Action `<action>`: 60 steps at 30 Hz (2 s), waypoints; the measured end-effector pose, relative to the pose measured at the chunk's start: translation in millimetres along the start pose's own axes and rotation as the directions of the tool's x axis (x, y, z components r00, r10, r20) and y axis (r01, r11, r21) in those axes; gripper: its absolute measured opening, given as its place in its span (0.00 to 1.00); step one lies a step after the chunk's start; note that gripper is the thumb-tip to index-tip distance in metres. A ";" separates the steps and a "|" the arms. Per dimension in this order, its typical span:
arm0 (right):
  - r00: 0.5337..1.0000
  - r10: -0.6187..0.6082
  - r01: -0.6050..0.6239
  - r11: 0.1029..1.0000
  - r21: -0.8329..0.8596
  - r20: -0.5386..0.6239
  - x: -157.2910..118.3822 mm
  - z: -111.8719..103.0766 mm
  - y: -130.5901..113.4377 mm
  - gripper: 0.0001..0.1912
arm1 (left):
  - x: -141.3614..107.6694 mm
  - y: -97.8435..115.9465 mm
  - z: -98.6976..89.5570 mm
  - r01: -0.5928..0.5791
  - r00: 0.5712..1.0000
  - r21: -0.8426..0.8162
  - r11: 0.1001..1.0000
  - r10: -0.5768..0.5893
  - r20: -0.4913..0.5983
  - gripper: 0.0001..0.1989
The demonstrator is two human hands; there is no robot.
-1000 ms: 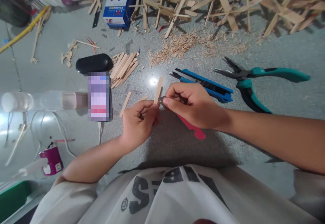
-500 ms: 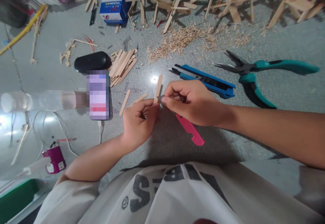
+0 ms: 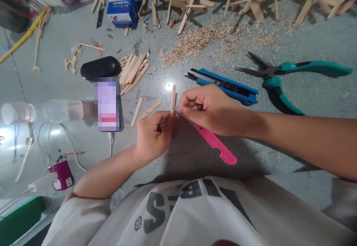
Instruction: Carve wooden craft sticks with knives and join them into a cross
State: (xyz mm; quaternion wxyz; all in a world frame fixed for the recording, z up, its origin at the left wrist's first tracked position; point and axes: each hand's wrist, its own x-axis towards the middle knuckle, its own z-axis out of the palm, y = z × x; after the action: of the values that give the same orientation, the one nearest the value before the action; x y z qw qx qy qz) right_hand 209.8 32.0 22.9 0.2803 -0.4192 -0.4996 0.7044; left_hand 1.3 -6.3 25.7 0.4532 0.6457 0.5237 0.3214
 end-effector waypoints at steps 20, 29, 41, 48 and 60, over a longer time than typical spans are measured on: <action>0.999 -0.033 0.033 0.999 0.011 -0.021 0.8 -0.4 0.3 0.17 | 10.0 8.7 -0.7 0.223 0.972 -0.381 0.897 -0.232 0.023 0.26; 0.994 -0.090 0.085 0.993 -0.087 -0.055 -0.5 1.2 3.1 0.15 | 11.3 10.0 -2.8 0.220 0.975 -0.269 0.938 -0.202 0.094 0.25; 0.987 -0.155 0.150 0.981 -0.120 -0.031 -0.1 2.9 4.2 0.08 | 10.7 10.4 -5.1 0.152 0.980 -0.096 0.984 -0.138 0.142 0.21; 0.986 -0.165 0.162 0.984 -0.080 -0.039 -0.4 4.3 4.0 0.09 | 7.8 8.0 -4.6 0.132 0.981 -0.091 0.987 -0.117 0.153 0.24; 0.994 -0.091 0.086 0.993 -0.077 -0.056 -0.5 5.4 -1.9 0.10 | 5.5 3.6 -3.0 0.061 0.990 -0.054 0.997 -0.054 0.133 0.20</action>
State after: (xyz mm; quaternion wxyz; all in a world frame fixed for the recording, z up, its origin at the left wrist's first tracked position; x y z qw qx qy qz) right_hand 205.3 29.7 25.6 0.3102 -0.4276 -0.5351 0.6592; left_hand 1.3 -0.4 29.8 0.5142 0.6368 0.5016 0.2802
